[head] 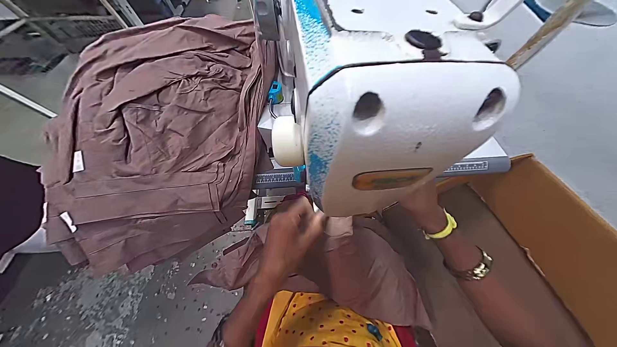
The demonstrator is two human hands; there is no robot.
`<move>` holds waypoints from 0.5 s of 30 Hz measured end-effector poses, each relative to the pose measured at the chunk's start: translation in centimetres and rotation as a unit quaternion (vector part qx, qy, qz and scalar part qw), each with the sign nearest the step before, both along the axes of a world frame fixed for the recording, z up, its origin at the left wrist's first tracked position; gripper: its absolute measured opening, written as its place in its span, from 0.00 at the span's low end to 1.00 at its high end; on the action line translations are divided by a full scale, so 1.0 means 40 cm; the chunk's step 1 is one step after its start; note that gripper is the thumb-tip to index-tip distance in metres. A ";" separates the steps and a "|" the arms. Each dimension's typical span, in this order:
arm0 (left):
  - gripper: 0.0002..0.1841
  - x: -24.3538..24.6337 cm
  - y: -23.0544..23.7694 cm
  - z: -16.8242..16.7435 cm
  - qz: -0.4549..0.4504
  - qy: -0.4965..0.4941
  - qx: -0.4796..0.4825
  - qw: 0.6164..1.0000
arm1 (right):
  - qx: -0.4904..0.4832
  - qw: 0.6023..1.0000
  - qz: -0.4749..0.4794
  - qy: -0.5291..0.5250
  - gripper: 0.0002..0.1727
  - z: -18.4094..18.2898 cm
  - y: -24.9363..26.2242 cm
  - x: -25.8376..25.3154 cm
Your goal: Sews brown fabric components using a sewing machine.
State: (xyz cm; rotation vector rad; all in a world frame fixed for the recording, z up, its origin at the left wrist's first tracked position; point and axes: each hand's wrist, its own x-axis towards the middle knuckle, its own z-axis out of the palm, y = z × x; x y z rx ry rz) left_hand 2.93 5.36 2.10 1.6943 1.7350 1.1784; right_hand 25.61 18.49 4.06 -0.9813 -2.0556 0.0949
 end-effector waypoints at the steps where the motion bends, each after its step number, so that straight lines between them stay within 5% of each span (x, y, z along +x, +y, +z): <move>1: 0.16 0.003 -0.033 0.024 -0.059 0.025 0.022 0.998 | 0.071 0.996 0.041 -0.019 0.09 0.001 -0.023 -0.012; 5: 0.20 0.024 -0.085 0.053 -0.162 0.079 0.042 0.983 | 0.178 0.955 0.208 -0.116 0.12 -0.002 -0.106 -0.083; 8: 0.16 0.025 -0.070 0.029 -0.128 0.096 0.057 0.985 | 0.101 0.967 0.184 -0.142 0.12 0.027 -0.106 -0.103; 10: 0.15 0.009 -0.079 0.025 -0.133 0.031 0.074 0.988 | -0.030 0.973 0.228 -0.036 0.16 -0.002 -0.116 -0.085; 12: 0.14 -0.029 -0.084 0.030 -0.125 -0.060 0.078 0.987 | -0.186 0.926 0.322 0.062 0.19 -0.031 -0.149 -0.068; 15: 0.09 -0.147 -0.072 0.035 -0.033 -0.085 0.039 0.995 | -0.197 0.948 0.235 0.084 0.17 -0.053 -0.168 -0.055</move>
